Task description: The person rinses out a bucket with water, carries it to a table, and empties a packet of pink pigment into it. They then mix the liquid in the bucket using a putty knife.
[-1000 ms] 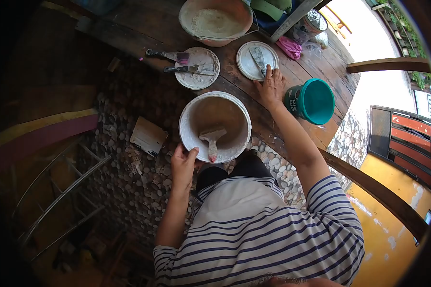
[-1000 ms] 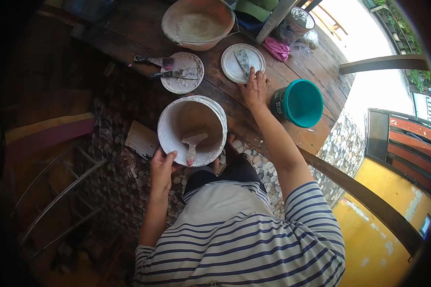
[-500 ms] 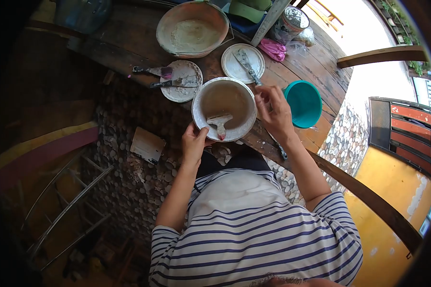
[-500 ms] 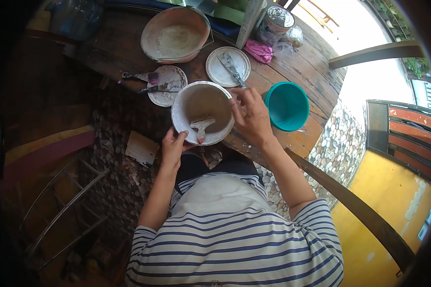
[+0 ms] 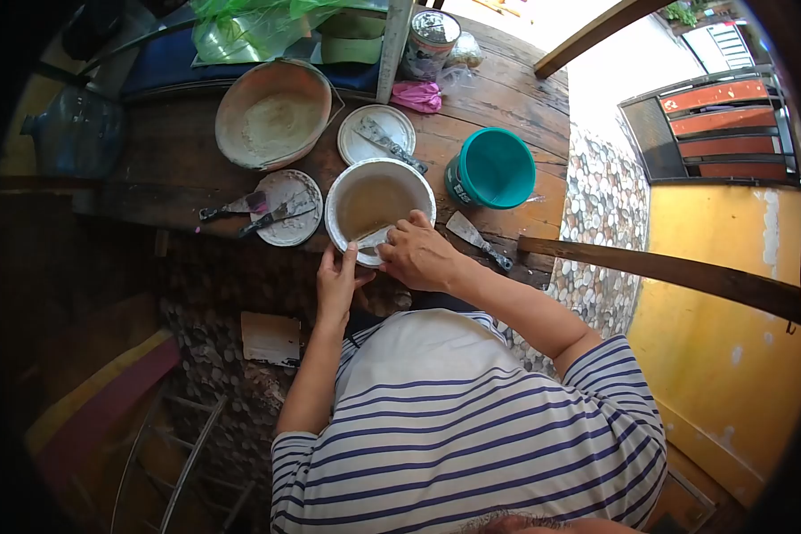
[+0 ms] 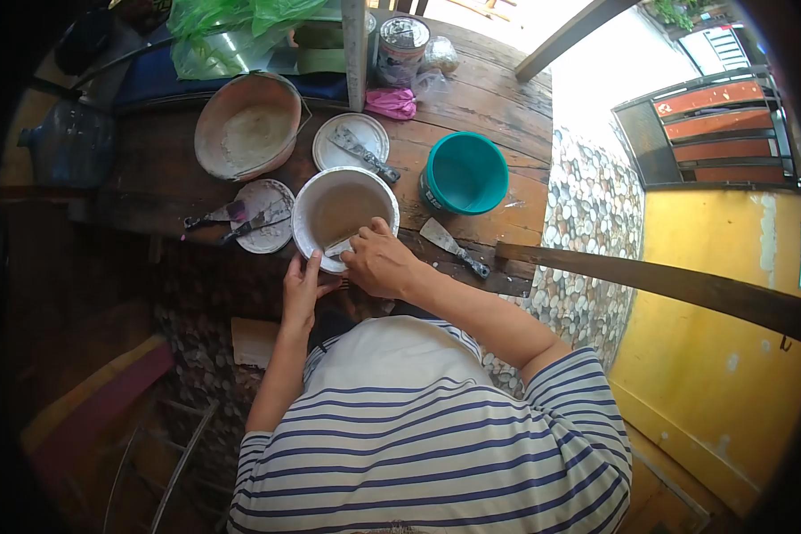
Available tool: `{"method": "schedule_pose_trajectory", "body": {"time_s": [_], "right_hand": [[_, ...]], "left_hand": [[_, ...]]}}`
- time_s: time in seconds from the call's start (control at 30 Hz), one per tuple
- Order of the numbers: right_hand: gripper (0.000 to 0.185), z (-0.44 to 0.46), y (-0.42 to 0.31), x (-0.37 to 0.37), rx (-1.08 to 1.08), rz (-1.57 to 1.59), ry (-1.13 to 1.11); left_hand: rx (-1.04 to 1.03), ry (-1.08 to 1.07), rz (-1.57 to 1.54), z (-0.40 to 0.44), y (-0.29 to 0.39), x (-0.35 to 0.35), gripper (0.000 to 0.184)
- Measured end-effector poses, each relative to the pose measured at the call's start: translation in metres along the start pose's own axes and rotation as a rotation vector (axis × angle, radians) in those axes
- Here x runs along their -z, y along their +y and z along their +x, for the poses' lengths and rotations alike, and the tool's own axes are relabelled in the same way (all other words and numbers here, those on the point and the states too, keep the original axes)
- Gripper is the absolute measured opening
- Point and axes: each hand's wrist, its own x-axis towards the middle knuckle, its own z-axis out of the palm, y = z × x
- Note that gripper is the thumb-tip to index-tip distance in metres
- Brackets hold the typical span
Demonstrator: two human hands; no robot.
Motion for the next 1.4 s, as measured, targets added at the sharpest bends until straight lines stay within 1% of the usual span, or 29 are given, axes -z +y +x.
{"method": "schedule_pose_trajectory", "body": {"time_s": [0.1,0.17,0.3,0.37,0.4,0.47,0.5,0.57,0.6,0.63,0.7,0.73,0.77,0.83,1.0,1.07,1.1,1.17,1.2,1.27,1.3,1.4], "right_hand": [[0.019,-0.001,-0.002,0.000,0.016,0.030,0.012],[0.015,-0.002,-0.001,-0.001,-0.004,0.095,0.082],[0.018,-0.007,0.000,-0.006,-0.019,0.166,0.150],[0.020,-0.005,-0.002,-0.007,-0.034,0.144,0.217],[0.020,-0.003,-0.003,-0.008,-0.032,0.144,0.220],[0.019,0.002,0.000,-0.010,-0.075,0.055,0.311],[0.019,0.004,0.000,-0.009,-0.073,0.056,0.309],[0.017,0.009,0.001,-0.007,-0.153,-0.034,0.382],[0.015,0.011,0.000,-0.001,-0.187,-0.009,0.466],[0.015,0.011,-0.001,0.004,-0.183,-0.005,0.461],[0.013,0.008,0.000,0.014,-0.323,0.047,0.593],[0.014,0.005,0.000,0.017,-0.352,0.048,0.568],[0.014,0.004,-0.001,0.022,-0.352,0.049,0.569],[0.015,0.004,-0.004,0.032,-0.510,0.159,0.702],[0.020,-0.001,0.004,0.035,-0.541,0.188,0.757],[0.025,-0.006,0.003,0.035,-0.657,0.268,0.777],[0.025,-0.010,0.003,0.033,-0.665,0.266,0.781],[0.030,-0.020,0.011,0.035,-0.810,0.401,0.839],[0.030,-0.027,0.014,0.041,-0.818,0.383,0.847],[0.036,-0.040,0.017,0.053,-0.910,0.698,0.929],[0.036,-0.047,0.018,0.060,-0.916,0.690,0.940],[0.043,-0.071,0.022,0.096,-0.885,0.711,1.079]], "left_hand": [[0.018,-0.042,0.002,0.002,0.005,0.006,0.049],[0.014,-0.085,0.011,0.002,0.013,0.007,0.044],[0.014,-0.120,0.057,0.005,0.014,0.012,0.044],[-0.002,-0.125,0.094,0.008,0.011,0.015,0.046],[-0.011,-0.126,0.105,0.008,0.012,0.016,0.050],[-0.010,-0.118,0.136,0.009,0.013,0.017,0.053],[-0.001,-0.113,0.167,0.008,0.013,0.018,0.055],[0.003,-0.119,0.164,0.008,0.013,0.019,0.057],[0.004,-0.126,0.160,0.008,0.013,0.020,0.059],[0.006,-0.120,0.157,0.009,0.012,0.021,0.059],[-0.004,-0.115,0.192,0.011,0.009,0.023,0.061],[-0.014,-0.112,0.173,0.013,0.006,0.025,0.076],[-0.015,-0.112,0.175,0.014,0.003,0.027,0.076],[-0.032,-0.109,0.199,0.014,0.003,0.027,0.078],[-0.038,-0.119,0.213,0.012,0.006,0.027,0.078],[-0.030,-0.121,0.238,0.011,0.006,0.029,0.077],[-0.029,-0.122,0.241,0.010,0.006,0.030,0.077],[-0.040,-0.145,0.243,0.015,0.010,0.028,0.076],[-0.031,-0.149,0.261,0.013,0.011,0.030,0.073],[-0.012,-0.155,0.288,0.013,0.011,0.032,0.069],[-0.014,-0.167,0.292,0.013,0.011,0.032,0.069],[-0.013,-0.167,0.290,0.012,0.013,0.031,0.065]]}}
